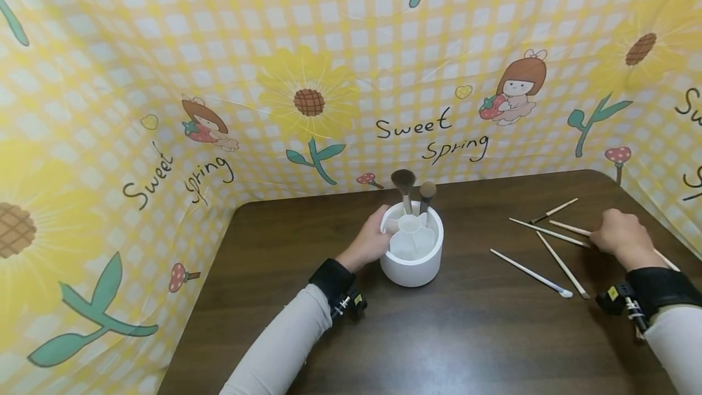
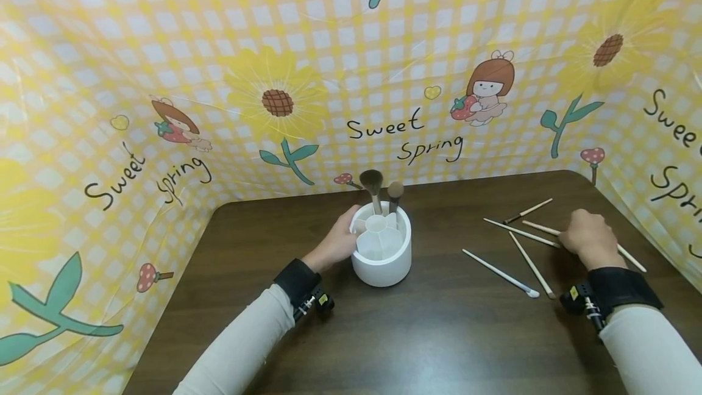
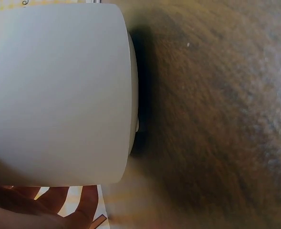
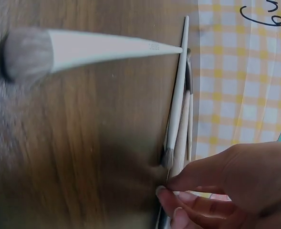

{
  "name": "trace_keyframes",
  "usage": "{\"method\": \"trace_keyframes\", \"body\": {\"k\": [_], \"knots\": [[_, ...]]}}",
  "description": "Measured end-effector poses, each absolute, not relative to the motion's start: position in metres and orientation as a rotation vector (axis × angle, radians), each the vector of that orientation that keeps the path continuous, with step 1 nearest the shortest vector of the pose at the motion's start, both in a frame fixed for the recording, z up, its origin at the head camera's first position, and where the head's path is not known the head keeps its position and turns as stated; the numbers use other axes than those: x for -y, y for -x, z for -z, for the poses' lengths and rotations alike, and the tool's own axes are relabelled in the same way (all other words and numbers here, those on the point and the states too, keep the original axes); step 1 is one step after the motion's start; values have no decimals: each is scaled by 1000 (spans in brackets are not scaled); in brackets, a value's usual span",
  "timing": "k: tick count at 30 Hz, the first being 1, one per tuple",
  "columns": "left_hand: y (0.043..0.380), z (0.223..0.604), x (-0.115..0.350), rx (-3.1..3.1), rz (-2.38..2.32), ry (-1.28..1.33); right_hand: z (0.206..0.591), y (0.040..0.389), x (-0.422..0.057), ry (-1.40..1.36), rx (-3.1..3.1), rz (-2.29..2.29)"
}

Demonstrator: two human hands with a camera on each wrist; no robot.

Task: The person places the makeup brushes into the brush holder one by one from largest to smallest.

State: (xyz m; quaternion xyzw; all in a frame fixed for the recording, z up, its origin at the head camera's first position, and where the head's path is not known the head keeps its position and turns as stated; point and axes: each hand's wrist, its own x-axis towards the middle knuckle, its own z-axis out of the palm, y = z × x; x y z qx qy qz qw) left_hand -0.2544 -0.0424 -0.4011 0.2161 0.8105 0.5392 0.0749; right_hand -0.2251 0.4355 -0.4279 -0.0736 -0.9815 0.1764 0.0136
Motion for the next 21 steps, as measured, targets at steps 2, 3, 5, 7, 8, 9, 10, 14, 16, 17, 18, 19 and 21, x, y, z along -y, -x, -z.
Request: {"method": "trace_keyframes", "body": {"k": [2, 3, 5, 7, 8, 9, 10, 14, 16, 17, 18, 19, 21], "knots": [[254, 400, 43, -2424, -1621, -635, 428, 228, -434, 217, 3074, -557], [254, 400, 43, -2421, -1620, -630, 428, 230, -433, 212, 3081, -557], [254, 400, 43, -2419, -1618, -622, 428, 232, -432, 215, 3094, -562], [255, 401, 44, -2424, -1619, -622, 428, 234, -430, 228, 3100, -562], [256, 403, 45, -2430, -1616, -631, 429, 235, -428, 235, 3099, -560], [257, 405, 45, -2434, -1616, -639, 429, 236, -427, 247, 3105, -563], [258, 408, 46, -2436, -1614, -652, 430, 236, -425, 257, 3109, -570], [264, 421, 55, -2420, -1553, -698, 433, 236, -420, 262, 3100, -580], [267, 425, 60, -2391, -1518, -716, 432, 237, -418, 256, 3069, -571], [268, 425, 63, -2371, -1506, -724, 432, 237, -417, 265, 3056, -571], [268, 425, 66, -2352, -1500, -730, 430, 238, -417, 277, 3042, -563], [269, 423, 68, -2332, -1501, -730, 428, 238, -416, 302, 3036, -565], [267, 416, 72, -2258, -1540, -726, 424, 240, -416, 364, 3039, -594]]}}
